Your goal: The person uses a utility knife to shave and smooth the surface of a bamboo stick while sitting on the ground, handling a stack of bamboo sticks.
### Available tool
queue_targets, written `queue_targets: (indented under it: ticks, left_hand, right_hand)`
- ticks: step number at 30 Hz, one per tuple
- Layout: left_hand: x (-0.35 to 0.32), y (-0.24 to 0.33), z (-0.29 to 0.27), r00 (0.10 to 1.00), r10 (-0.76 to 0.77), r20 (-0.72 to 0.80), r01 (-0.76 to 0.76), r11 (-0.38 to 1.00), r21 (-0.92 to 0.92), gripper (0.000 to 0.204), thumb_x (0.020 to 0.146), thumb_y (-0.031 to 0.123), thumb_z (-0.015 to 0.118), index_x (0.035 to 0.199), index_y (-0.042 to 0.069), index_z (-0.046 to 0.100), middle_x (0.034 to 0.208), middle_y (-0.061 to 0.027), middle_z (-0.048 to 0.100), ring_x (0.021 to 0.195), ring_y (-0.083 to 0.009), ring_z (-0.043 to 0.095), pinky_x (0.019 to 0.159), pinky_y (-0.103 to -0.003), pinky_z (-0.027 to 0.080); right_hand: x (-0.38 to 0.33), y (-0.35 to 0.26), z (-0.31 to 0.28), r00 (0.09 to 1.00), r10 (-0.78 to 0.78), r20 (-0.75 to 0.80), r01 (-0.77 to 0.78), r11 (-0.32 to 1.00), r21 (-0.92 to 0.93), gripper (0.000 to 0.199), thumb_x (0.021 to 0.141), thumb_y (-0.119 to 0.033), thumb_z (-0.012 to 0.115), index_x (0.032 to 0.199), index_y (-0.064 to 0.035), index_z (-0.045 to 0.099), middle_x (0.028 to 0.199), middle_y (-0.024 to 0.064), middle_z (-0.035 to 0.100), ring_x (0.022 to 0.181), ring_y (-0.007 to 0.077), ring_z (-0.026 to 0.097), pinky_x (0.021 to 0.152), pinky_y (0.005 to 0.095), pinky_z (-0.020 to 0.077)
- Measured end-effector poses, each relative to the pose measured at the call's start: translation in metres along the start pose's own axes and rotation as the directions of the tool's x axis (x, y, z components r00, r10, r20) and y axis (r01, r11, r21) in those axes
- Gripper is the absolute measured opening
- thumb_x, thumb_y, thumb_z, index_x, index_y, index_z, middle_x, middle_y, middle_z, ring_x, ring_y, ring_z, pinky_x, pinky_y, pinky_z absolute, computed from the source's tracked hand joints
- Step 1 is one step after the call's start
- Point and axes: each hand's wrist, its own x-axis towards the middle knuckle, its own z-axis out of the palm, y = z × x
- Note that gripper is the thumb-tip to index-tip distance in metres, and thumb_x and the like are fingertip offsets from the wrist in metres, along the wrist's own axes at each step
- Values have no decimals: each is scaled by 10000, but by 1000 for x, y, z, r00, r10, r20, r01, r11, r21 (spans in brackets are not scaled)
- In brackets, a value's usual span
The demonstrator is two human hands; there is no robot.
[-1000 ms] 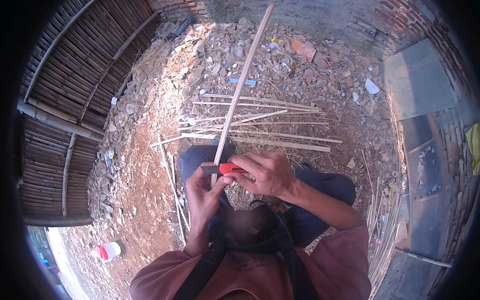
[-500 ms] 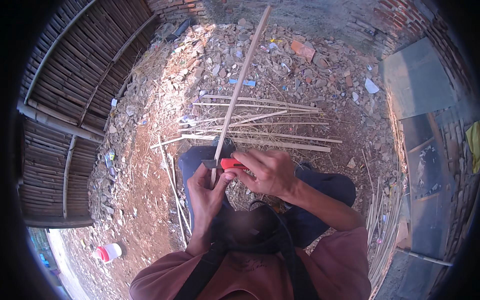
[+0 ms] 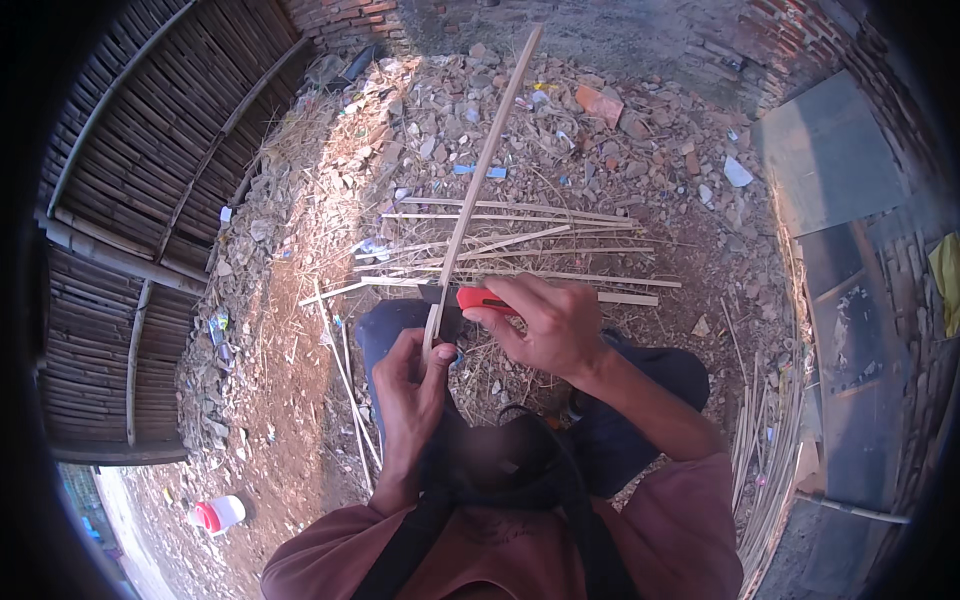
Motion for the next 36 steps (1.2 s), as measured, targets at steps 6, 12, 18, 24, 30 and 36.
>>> queue_targets:
  ticks: [6, 12, 18, 24, 30, 36]
  left_hand:
    - [-16, -11, -2, 993, -103, 63, 101, 994, 43, 229, 1028, 219, 767, 1020, -3, 710, 716, 26, 602, 679, -41, 497, 597, -261, 389]
    - [-15, -19, -1, 989, -83, 124, 107, 972, -207, 312, 1144, 272, 582, 1143, -14, 707, 819, 51, 598, 709, -24, 454, 610, -222, 359]
    - [-9, -19, -5, 991, -97, 96, 117, 968, -221, 342, 1169, 293, 518, 1185, 2, 697, 808, 61, 556, 682, -13, 434, 601, -194, 329]
    - [-6, -23, 3, 998, 33, 54, -17, 962, -274, 191, 1043, 161, 746, 1117, -13, 723, 800, 0, 671, 731, -47, 544, 641, -251, 452]
    - [-3, -25, 5, 1000, 3, 17, 3, 948, -317, 228, 960, 127, 844, 1080, -19, 718, 799, 13, 692, 736, -28, 551, 640, -230, 462]
    - [0, -25, 8, 998, 7, -70, -25, 964, -264, 199, 945, 130, 859, 991, -13, 729, 763, 8, 684, 708, -26, 529, 609, -240, 440]
  right_hand:
    - [20, 35, -20, 988, 140, -63, -142, 989, -35, 248, 976, -329, 796, 1049, -92, 792, 784, 74, 759, 604, 250, 717, 536, 365, 514]
    - [15, 39, -18, 976, 209, -55, -206, 976, 67, 252, 983, -327, 789, 1064, -88, 790, 769, 83, 751, 592, 243, 704, 536, 369, 503]
    - [2, 23, -5, 999, -33, 42, 28, 995, 99, 298, 947, -349, 821, 1072, -83, 778, 868, 75, 788, 701, 237, 770, 586, 351, 579]
    - [-11, 7, 12, 983, -143, 120, 126, 983, 134, 297, 916, -382, 835, 1034, -118, 768, 851, 41, 767, 635, 230, 735, 547, 357, 562]
    - [-20, -1, 20, 982, -104, 157, 81, 986, 145, 265, 926, -355, 819, 1046, -126, 764, 826, 34, 759, 601, 226, 718, 509, 358, 540]
    - [-18, -5, 20, 990, -88, 113, 75, 991, 111, 266, 932, -348, 810, 1053, -116, 764, 829, 39, 763, 606, 222, 724, 504, 361, 536]
